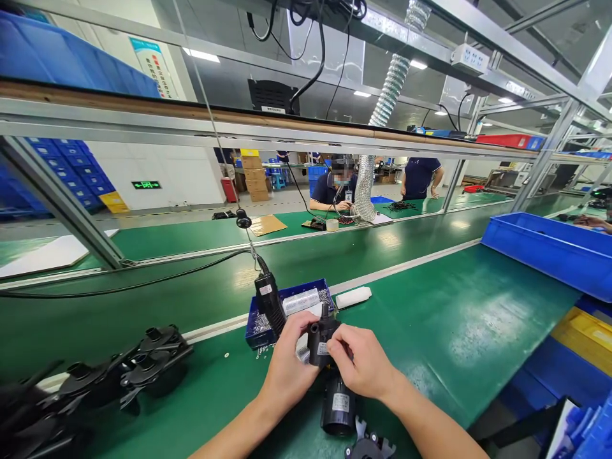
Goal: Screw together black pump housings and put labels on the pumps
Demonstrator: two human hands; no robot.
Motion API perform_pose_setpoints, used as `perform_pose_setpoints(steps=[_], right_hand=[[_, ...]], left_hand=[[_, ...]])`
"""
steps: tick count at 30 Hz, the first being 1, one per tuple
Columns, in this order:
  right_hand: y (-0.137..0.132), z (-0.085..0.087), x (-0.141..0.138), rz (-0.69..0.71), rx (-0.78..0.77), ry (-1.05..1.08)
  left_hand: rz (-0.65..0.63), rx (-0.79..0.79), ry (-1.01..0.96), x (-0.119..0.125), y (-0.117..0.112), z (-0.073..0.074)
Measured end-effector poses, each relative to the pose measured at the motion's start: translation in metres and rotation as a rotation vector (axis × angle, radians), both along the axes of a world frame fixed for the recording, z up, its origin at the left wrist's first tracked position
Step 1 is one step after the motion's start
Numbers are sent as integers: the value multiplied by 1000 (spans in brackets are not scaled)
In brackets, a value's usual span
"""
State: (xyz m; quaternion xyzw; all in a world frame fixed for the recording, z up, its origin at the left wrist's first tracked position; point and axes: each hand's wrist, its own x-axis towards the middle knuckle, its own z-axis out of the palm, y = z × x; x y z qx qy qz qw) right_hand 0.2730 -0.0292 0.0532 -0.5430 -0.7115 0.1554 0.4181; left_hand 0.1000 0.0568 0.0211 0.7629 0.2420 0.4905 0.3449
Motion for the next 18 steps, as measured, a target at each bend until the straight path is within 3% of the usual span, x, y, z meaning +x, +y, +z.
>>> perform_pose_setpoints(steps=[6,18], right_hand=[[4,-2,3,10,33,-24],[0,2,0,-18,134,-165]], left_hand=[[2,9,31,0,-3,8],[-6,22,46,-1,-4,7]])
